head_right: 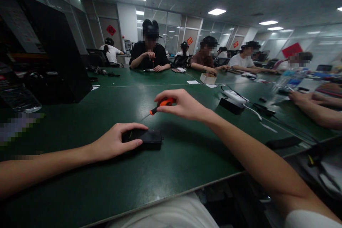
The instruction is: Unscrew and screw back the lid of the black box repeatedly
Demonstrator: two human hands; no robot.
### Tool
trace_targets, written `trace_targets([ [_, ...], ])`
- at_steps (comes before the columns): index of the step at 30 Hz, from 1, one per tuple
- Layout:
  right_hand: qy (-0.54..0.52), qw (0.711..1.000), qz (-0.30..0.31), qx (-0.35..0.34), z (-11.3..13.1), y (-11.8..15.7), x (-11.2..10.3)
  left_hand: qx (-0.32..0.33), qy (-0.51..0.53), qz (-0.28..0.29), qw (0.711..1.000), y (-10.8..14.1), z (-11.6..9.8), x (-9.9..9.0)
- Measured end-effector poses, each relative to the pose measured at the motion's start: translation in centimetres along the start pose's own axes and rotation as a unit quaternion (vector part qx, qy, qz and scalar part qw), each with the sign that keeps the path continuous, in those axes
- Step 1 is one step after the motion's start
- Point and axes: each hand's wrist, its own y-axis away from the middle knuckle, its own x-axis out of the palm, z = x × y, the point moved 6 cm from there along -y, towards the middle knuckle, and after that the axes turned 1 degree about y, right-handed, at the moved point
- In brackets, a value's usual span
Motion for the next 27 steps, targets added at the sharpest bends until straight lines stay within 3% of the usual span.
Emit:
trace_targets([
  [4, -0.120, 0.975, -0.182, -0.029, 0.9, 0.6, -2.1, -0.004, 0.001, 0.006, 1.000, 0.0, -0.1, 0.1],
  [7, -0.115, 0.966, -0.227, -0.040, 1.6, 1.0, -2.3, -0.008, 0.002, 0.007, 1.000, 0.1, -0.1, 0.1],
  [27, -0.179, 0.970, -0.157, -0.050, 2.4, 1.1, 0.4, 0.008, 0.002, 0.009, 1.000, 0.0, 0.2, 0.3],
])
